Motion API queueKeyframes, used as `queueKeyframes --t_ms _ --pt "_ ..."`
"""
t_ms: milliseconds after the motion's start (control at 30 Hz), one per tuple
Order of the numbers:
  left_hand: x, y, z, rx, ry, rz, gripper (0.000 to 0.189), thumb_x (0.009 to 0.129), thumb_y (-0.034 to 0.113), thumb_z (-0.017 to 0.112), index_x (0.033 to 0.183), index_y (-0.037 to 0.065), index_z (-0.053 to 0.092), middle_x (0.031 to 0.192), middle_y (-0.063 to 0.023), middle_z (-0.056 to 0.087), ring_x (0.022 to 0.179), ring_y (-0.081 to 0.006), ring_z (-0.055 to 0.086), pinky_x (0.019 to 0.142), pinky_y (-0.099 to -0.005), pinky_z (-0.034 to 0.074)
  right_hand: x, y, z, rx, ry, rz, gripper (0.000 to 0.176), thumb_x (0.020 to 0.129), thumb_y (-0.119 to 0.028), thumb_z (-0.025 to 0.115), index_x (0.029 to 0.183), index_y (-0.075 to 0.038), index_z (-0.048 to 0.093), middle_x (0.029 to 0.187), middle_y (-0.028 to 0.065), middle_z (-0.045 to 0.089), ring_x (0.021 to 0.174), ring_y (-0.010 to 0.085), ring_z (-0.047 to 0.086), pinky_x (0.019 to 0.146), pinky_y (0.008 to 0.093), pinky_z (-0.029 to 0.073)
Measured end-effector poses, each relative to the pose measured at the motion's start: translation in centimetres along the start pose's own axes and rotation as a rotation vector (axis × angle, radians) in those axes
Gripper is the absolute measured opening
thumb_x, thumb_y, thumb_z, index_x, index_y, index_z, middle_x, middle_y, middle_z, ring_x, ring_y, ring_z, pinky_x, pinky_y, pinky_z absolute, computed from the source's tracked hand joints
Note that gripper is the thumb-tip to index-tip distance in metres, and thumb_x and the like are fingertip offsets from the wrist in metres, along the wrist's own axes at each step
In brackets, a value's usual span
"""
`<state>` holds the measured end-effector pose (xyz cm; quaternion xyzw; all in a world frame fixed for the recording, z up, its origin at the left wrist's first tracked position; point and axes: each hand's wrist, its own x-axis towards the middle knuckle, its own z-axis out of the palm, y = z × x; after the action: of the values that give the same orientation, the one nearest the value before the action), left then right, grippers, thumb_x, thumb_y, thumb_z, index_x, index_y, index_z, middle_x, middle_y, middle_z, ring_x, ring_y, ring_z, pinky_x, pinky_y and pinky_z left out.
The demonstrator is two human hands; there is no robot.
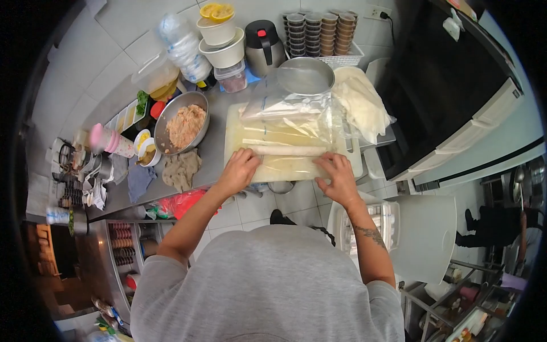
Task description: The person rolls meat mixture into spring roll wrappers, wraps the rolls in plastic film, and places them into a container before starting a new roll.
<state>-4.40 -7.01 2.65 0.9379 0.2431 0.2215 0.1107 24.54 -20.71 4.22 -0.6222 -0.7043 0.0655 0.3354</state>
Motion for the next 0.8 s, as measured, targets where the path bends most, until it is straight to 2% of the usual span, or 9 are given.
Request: queueKeyframes --t_ms 100,233,333,433,533,633,733,800 --pt "1.6 -0.3 -0.6 -0.037 0.062 -0.023 0.016 0.081 0.002 0.059 0.097 0.004 0.058 0.098 -0.0123 0.054 0.095 -0.0318 0.051 0.082 -0.0410 0.041 0.3 1.2 0.8 0.015 0.027 0.003 0.043 0.069 -0.008 0.073 0.111 -0.012 0.064 0.114 0.0104 0.056 0.110 0.0335 0.050 0.097 0.0417 0.040" --pt "2.9 -1.8 -0.8 -0.140 -0.001 -0.106 0.018 0.081 0.002 0.059 0.099 0.005 0.058 0.097 -0.0131 0.055 0.096 -0.0327 0.051 0.084 -0.0395 0.041 1.7 1.7 0.7 0.091 0.101 0.055 0.040 0.070 -0.007 0.072 0.109 -0.012 0.065 0.117 0.0103 0.056 0.112 0.0334 0.050 0.099 0.0418 0.039" --pt "3.3 -1.3 -1.8 -0.239 -0.015 -0.146 0.019 0.081 0.003 0.061 0.100 0.005 0.057 0.098 -0.0135 0.056 0.098 -0.0332 0.052 0.085 -0.0390 0.040 2.2 3.5 1.3 0.103 0.102 0.014 0.035 0.073 -0.006 0.071 0.107 -0.010 0.064 0.116 0.0109 0.057 0.112 0.0325 0.052 0.096 0.0397 0.042" --pt "2.9 -1.1 -2.5 -0.220 -0.020 -0.117 0.019 0.081 0.006 0.063 0.099 0.005 0.057 0.100 -0.0133 0.056 0.100 -0.0327 0.052 0.087 -0.0394 0.040 2.4 5.0 2.4 0.260 0.126 0.081 0.029 0.079 -0.005 0.068 0.107 -0.008 0.064 0.114 0.0111 0.060 0.107 0.0283 0.056 0.091 0.0355 0.045" --pt "2.6 -3.0 -1.4 -0.155 0.007 -0.090 0.018 0.082 0.008 0.064 0.098 0.005 0.057 0.102 -0.0134 0.057 0.100 -0.0323 0.052 0.087 -0.0403 0.041 2.9 5.1 3.4 0.559 0.108 0.285 0.023 0.084 -0.006 0.066 0.107 -0.005 0.064 0.111 0.0117 0.062 0.101 0.0246 0.057 0.085 0.0312 0.046" --pt "3.3 -4.5 -0.1 -0.272 0.075 -0.109 0.013 0.082 0.007 0.062 0.093 0.003 0.056 0.097 -0.0148 0.058 0.095 -0.0343 0.054 0.084 -0.0417 0.043 3.6 2.9 2.1 0.401 0.135 0.258 0.016 0.087 -0.008 0.066 0.102 -0.003 0.065 0.101 0.0075 0.065 0.090 0.0178 0.058 0.080 0.0281 0.046" --pt "3.7 -4.3 0.1 -0.427 0.029 -0.236 0.011 0.084 0.007 0.061 0.090 0.001 0.056 0.088 -0.0160 0.060 0.087 -0.0360 0.057 0.078 -0.0416 0.046 3.8 4.6 3.2 0.627 0.085 0.456 0.015 0.087 -0.010 0.067 0.100 -0.002 0.066 0.087 0.0029 0.064 0.078 0.0116 0.057 0.073 0.0246 0.046" --pt "3.4 -3.4 -0.6 -0.482 -0.039 -0.359 0.011 0.086 0.008 0.061 0.090 0.000 0.055 0.084 -0.0168 0.061 0.082 -0.0364 0.060 0.075 -0.0414 0.048 3.4 5.1 3.2 0.633 0.092 0.442 0.014 0.088 -0.009 0.066 0.100 -0.002 0.066 0.080 0.0004 0.062 0.072 0.0086 0.054 0.069 0.0231 0.045"
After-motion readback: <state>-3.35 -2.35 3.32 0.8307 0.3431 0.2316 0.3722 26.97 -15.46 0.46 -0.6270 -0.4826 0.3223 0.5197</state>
